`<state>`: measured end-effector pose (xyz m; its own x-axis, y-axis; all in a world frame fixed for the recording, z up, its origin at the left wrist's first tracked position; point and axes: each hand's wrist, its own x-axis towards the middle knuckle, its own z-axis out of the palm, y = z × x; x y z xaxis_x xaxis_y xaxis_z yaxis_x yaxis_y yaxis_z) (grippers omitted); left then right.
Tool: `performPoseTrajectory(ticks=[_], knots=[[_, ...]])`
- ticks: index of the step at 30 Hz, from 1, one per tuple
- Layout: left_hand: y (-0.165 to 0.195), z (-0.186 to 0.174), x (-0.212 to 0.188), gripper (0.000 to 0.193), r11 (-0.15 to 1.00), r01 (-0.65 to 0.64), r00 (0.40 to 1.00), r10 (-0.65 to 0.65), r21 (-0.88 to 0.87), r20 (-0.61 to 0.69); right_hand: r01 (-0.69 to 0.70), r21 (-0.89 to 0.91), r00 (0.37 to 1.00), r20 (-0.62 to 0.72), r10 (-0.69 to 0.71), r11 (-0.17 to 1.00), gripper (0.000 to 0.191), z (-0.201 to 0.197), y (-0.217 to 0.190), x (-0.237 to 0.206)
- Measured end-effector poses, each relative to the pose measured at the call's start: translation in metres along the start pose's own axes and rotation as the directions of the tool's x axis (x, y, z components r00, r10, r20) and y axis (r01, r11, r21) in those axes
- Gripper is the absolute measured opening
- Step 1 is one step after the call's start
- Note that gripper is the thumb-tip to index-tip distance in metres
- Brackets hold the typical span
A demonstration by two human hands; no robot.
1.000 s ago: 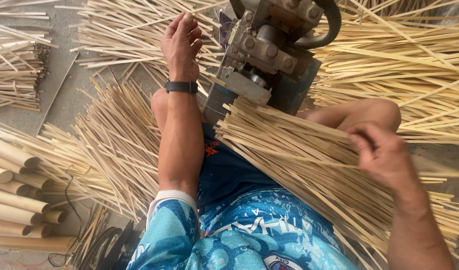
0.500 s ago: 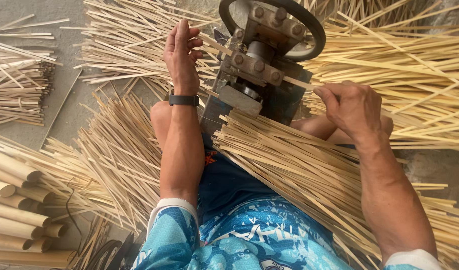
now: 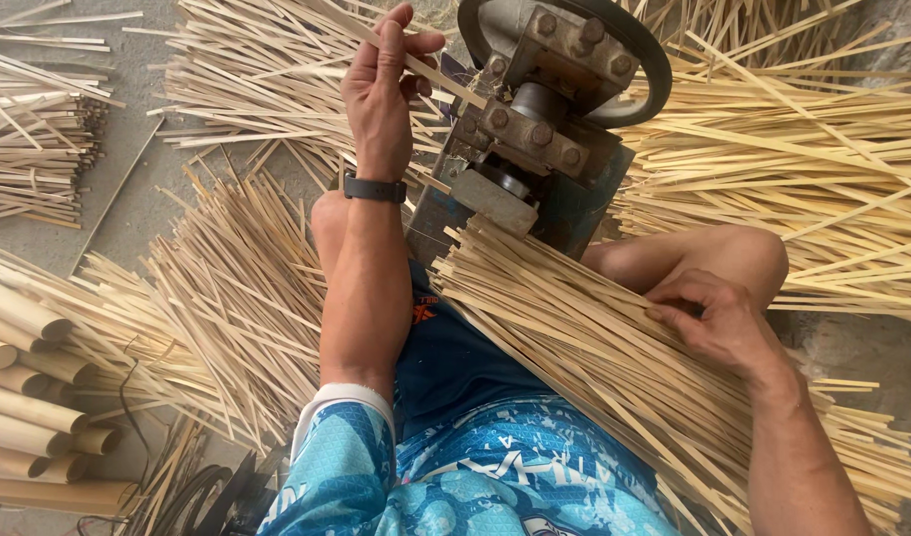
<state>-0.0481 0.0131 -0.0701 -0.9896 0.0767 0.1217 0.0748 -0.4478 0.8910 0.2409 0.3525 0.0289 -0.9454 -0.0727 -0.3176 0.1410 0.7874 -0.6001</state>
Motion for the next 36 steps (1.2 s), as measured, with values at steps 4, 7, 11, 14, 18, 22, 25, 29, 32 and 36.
performPoseTrajectory(ticks=[4,7,11,14,18,22,25,29,32,36], knots=[[-0.003,0.002,-0.001,0.041,1.000,-0.021,0.999,0.021,-0.007,-0.048,0.191,0.009,0.970,-0.158,-0.187,0.982,0.013,-0.002,0.010,-0.008],[-0.009,0.003,-0.001,0.040,0.999,-0.039,0.994,0.039,0.002,-0.105,0.146,-0.020,0.961,-0.235,-0.147,0.989,0.011,-0.011,0.008,-0.015],[-0.022,0.000,0.000,0.040,0.998,0.027,0.973,-0.013,0.055,-0.228,-0.104,-0.266,0.965,-0.262,0.032,0.958,0.011,-0.029,-0.003,-0.026],[-0.030,-0.003,0.003,0.038,0.995,-0.005,0.980,0.026,0.104,-0.197,-0.086,-0.454,0.963,-0.267,-0.043,0.887,0.013,-0.031,-0.015,-0.039],[-0.014,-0.032,0.028,0.031,0.990,-0.110,0.918,0.069,-0.085,-0.390,-0.012,-0.504,0.924,-0.335,-0.183,0.863,0.010,-0.045,-0.017,-0.063],[0.003,-0.069,0.030,0.036,0.998,-0.027,0.827,-0.007,-0.052,-0.563,-0.153,-0.098,0.925,-0.363,0.108,0.983,0.006,-0.061,-0.001,-0.071],[-0.006,-0.067,0.019,0.041,0.959,0.027,0.790,-0.194,-0.283,-0.582,-0.205,-0.178,0.897,-0.427,0.113,0.962,0.009,-0.065,0.010,-0.064],[-0.005,-0.059,0.015,0.044,0.983,0.104,0.818,-0.173,-0.153,-0.548,-0.172,-0.314,0.888,-0.460,0.009,0.934,0.010,-0.069,0.012,-0.037],[-0.003,-0.047,0.016,0.052,0.978,0.132,0.826,-0.199,-0.162,-0.528,-0.153,-0.489,0.923,-0.380,-0.052,0.859,0.018,-0.069,0.004,-0.004],[-0.008,-0.033,0.015,0.062,0.969,0.183,0.844,-0.240,-0.164,-0.480,-0.213,-0.452,0.958,-0.269,0.095,0.866,0.020,-0.053,-0.004,0.039]])
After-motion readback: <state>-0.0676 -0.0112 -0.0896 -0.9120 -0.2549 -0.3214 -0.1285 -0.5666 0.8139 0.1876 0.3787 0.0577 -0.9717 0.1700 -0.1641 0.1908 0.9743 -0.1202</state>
